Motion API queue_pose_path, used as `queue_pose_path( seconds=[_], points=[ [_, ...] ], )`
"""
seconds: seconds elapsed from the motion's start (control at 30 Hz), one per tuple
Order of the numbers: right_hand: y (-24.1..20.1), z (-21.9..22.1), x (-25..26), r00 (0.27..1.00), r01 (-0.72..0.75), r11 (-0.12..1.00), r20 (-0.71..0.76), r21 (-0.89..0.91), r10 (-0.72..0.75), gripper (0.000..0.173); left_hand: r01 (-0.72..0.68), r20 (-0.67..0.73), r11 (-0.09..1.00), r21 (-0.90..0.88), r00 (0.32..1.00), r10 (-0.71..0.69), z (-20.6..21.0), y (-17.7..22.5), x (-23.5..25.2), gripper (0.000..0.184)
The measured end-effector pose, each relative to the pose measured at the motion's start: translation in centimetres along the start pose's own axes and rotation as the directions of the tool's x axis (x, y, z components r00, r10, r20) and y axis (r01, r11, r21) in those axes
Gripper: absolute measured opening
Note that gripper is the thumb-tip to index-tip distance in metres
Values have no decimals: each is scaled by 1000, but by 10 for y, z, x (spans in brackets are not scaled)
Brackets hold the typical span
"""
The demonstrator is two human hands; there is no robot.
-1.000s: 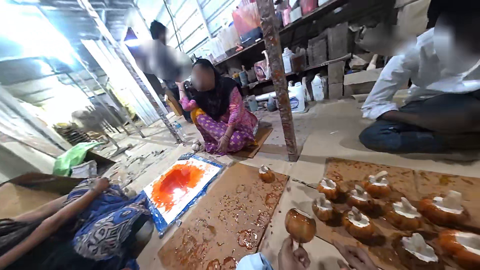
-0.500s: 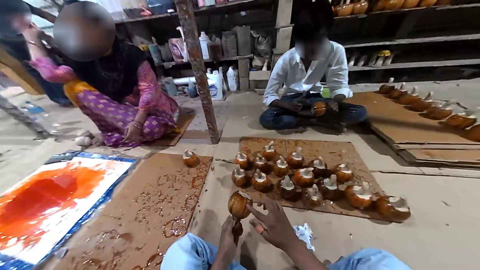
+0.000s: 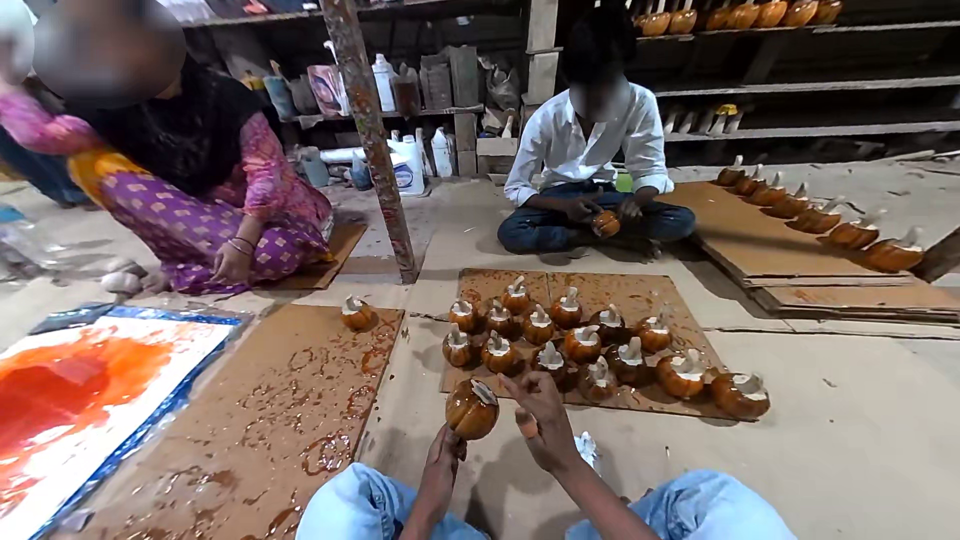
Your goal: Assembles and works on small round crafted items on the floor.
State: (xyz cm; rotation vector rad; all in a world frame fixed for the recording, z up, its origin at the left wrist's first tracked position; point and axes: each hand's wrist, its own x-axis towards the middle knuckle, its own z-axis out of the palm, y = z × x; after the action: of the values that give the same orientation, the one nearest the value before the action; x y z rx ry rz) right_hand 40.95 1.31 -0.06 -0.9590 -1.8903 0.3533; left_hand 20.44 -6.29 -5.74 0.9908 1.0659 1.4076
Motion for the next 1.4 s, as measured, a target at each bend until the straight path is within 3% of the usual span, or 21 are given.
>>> queue_pose_path(
  seconds=[0.1,0.2,0.33,0.43,0.5,0.57,0.63,0.7,0.83,0.93,1.0,1.07,1.17,1.2,1.33,1.4],
  points=[
    [-7,3,-3,994,57,996,92,66,-63,61,-12,18,998,56,1000,11,1,-1,-1,38],
    [-13,12,-8,977,173,970,152,-168,-148,57,-26,-50,990,138,998,34,1,-4,0,38],
    [-24,20,-14,927,371,819,222,-438,-301,59,-31,-126,978,206,990,58,-1,-5,-2,43],
    [-25,23,-18,897,429,841,269,-330,-351,54,-55,-146,974,221,985,88,0,-6,1,41],
    [-24,19,-18,917,355,926,243,-129,-317,50,-79,-158,966,247,980,121,3,-3,1,38],
    [-23,15,-13,973,175,984,148,11,-175,54,-98,-148,952,290,978,146,5,3,-1,37],
    [-17,10,-6,993,4,999,122,40,-9,54,-101,-136,926,363,978,160,8,6,-3,41],
    [-8,6,-3,981,-28,999,191,-24,32,54,-124,-114,883,453,974,195,9,6,-4,44],
    [-13,10,-6,949,289,909,218,-302,-229,60,-166,-140,766,621,938,317,7,-6,-4,52],
    [-23,12,-9,901,414,856,270,-310,-338,54,-186,-152,711,678,911,383,5,-7,-2,43],
    [-23,13,-11,924,351,924,216,-154,-315,52,-186,-172,718,671,903,395,5,-6,-1,40],
    [-20,13,-10,985,138,990,98,13,-139,52,-188,-171,751,633,912,372,5,-5,-2,42],
    [-10,12,-8,982,-142,981,140,129,123,45,-175,-159,766,618,927,340,9,-1,-3,40],
    [-8,13,-11,979,-126,988,171,87,110,47,-178,-152,765,619,929,338,9,-2,-3,39],
    [-22,16,-18,955,218,951,250,-217,-162,62,-201,-165,777,596,917,364,6,-5,-1,32],
    [-24,16,-16,937,322,923,208,-212,-280,60,-213,-184,761,613,898,400,6,-3,0,30]
  ],
)
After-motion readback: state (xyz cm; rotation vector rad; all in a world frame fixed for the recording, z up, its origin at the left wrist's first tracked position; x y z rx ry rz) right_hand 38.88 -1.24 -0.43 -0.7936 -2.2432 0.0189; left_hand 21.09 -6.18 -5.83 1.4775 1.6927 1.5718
